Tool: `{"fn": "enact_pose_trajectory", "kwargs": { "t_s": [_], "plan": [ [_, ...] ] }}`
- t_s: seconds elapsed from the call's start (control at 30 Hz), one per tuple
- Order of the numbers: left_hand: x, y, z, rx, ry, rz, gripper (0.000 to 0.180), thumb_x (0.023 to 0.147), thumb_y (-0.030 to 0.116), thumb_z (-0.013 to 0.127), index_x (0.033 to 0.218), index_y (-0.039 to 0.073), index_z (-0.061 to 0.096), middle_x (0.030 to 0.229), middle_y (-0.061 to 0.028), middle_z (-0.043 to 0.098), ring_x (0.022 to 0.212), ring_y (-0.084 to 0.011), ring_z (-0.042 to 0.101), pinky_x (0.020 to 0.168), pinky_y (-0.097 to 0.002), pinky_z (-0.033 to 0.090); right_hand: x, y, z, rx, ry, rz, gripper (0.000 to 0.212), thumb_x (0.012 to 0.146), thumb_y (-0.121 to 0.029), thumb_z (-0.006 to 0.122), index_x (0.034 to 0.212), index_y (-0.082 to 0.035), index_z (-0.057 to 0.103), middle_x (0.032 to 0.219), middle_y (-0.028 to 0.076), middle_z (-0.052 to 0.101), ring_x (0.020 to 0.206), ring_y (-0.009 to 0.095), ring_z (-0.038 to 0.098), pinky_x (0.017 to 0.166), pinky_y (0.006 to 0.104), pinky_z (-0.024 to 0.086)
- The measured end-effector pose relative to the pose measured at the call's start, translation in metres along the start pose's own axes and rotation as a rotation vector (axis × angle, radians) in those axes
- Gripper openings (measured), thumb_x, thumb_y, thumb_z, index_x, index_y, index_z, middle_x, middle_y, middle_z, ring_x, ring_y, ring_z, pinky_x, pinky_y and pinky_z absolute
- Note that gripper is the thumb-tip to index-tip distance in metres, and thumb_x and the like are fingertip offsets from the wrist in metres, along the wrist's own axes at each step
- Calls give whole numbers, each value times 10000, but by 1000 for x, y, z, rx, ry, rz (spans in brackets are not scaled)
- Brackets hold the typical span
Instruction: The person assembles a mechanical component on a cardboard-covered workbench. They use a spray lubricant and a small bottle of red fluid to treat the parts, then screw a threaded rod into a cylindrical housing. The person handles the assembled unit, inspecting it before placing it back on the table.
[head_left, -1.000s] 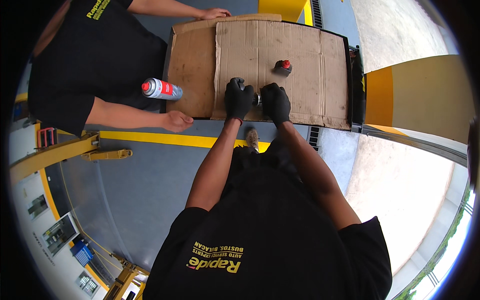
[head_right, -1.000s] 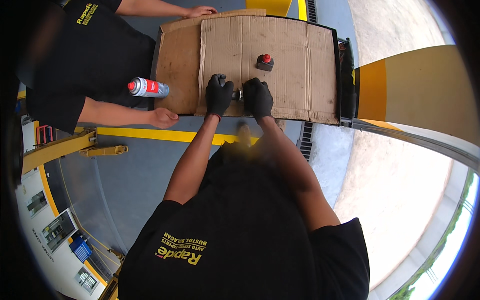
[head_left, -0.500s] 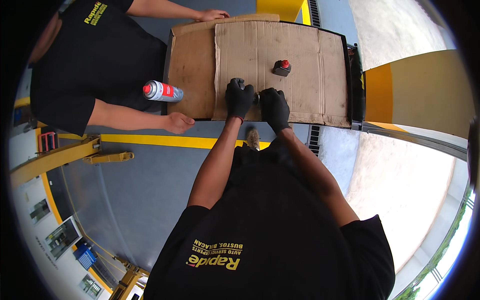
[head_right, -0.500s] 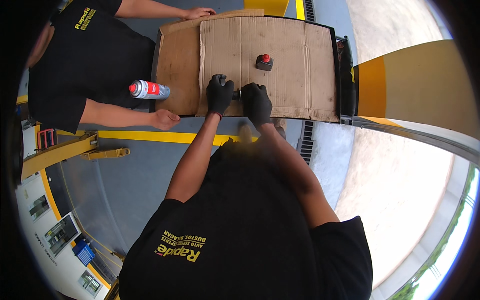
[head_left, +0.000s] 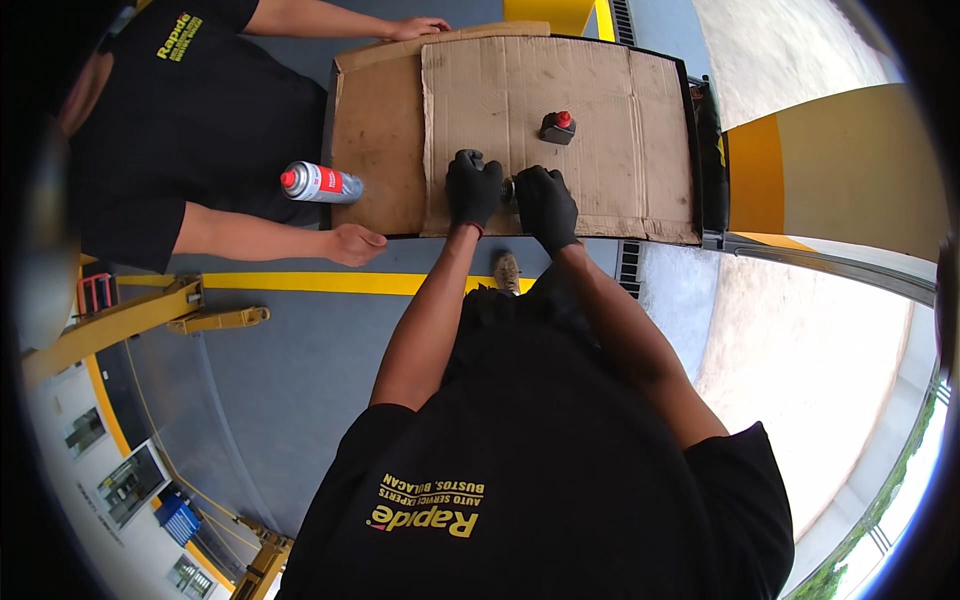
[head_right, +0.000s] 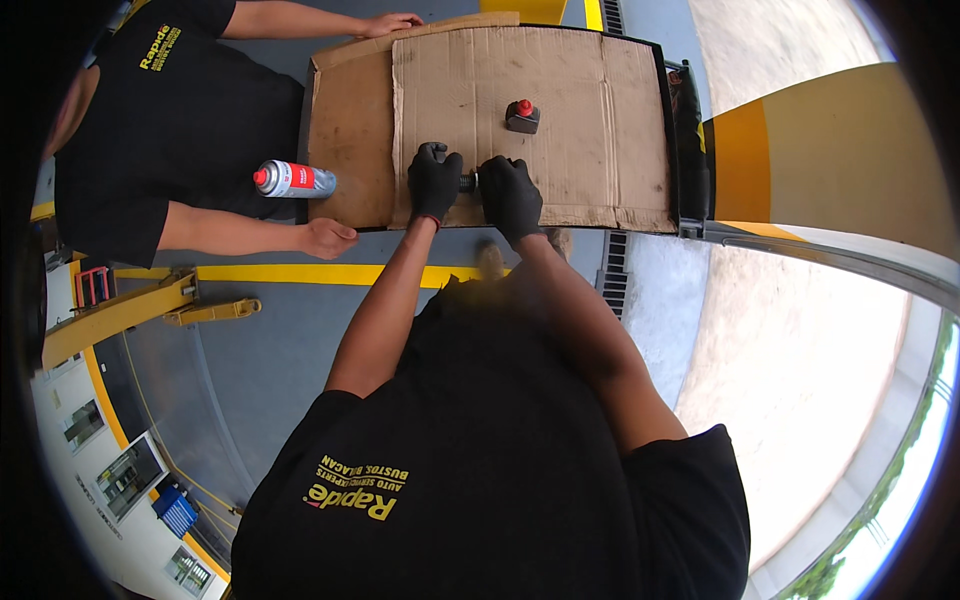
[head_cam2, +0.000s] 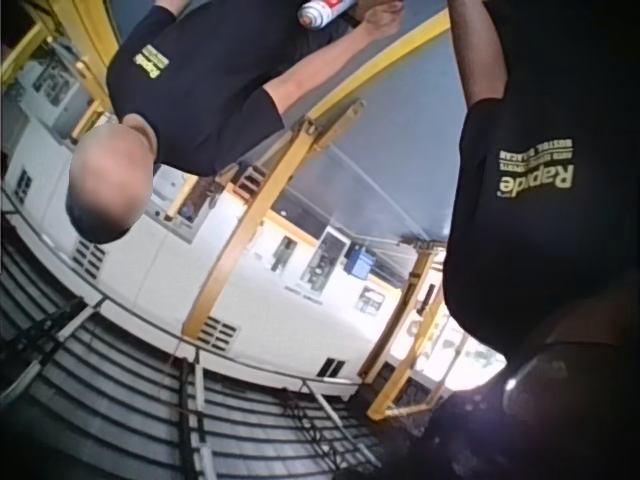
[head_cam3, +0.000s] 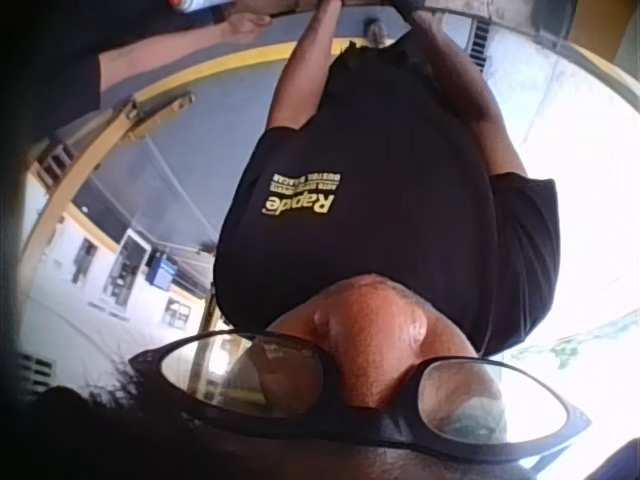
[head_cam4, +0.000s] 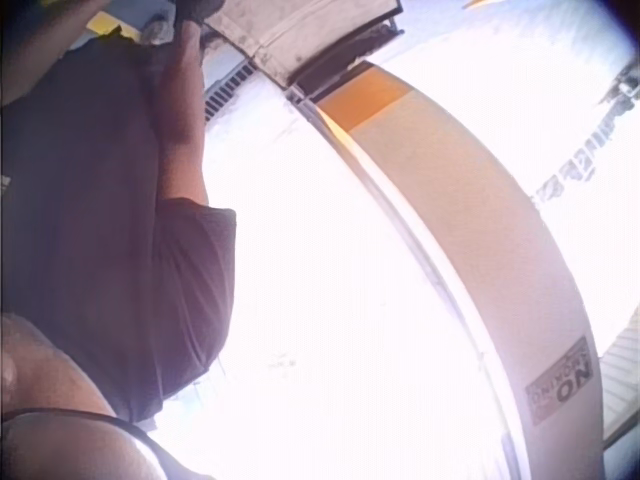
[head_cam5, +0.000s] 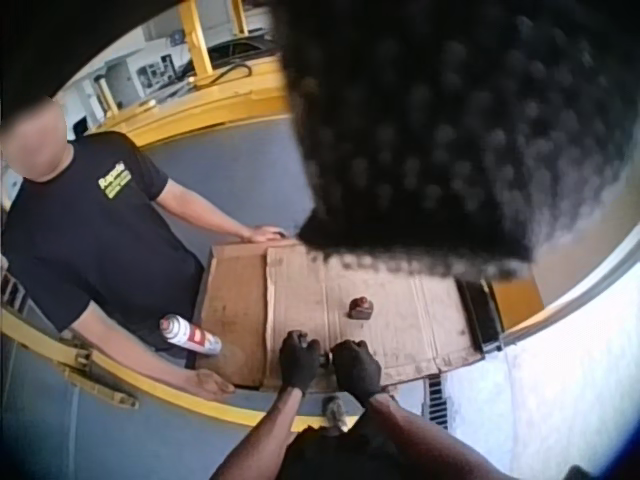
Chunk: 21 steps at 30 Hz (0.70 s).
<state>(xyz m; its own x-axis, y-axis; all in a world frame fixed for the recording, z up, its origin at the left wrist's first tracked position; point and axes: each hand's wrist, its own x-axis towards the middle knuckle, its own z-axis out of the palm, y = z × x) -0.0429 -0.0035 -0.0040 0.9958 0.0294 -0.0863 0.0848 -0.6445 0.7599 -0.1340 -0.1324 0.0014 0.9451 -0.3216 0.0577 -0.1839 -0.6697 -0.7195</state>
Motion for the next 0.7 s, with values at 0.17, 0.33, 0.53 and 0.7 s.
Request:
{"fn": "enact_pose_trajectory", "kwargs": {
  "t_s": [0.17, 0.33, 0.53, 0.7],
  "plan": [
    [-4, 7, -3, -5, -39, -3, 398, 832, 297, 680, 1116, 17, 681, 1034, -207, 736, 1001, -401, 713, 902, -494, 556, 12, 0, 7, -34, 27, 142, 188, 1018, -316, 618, 1057, -148, 694, 983, 143, 679, 983, 399, 673, 809, 521, 557],
    [-1, 10, -6, -3, -31, -25, 418, 830, 315, 690, 1120, 14, 695, 1043, -216, 753, 1015, -396, 726, 906, -481, 564, -9, 6, 9, -4, 38, 44, 235, 1021, -360, 611, 1063, -149, 705, 1022, 189, 689, 959, 432, 687, 822, 528, 556],
    [-2, -5, -6, -42, -19, 67, 389, 847, 276, 668, 1131, 12, 689, 1010, -193, 727, 968, -390, 709, 890, -489, 553, 16, -3, 0, 44, 20, 292, 280, 1012, -399, 603, 1107, -164, 725, 1058, 219, 691, 995, 446, 700, 839, 522, 563],
    [-17, -16, -5, -161, -99, 165, 391, 914, 183, 622, 1260, 1, 633, 1236, -204, 678, 1162, -341, 662, 1019, -417, 500, -12, -25, -53, 127, 116, 106, 247, 940, -275, 690, 1150, -154, 740, 1061, 186, 689, 931, 397, 724, 794, 487, 582]
  ]
}}
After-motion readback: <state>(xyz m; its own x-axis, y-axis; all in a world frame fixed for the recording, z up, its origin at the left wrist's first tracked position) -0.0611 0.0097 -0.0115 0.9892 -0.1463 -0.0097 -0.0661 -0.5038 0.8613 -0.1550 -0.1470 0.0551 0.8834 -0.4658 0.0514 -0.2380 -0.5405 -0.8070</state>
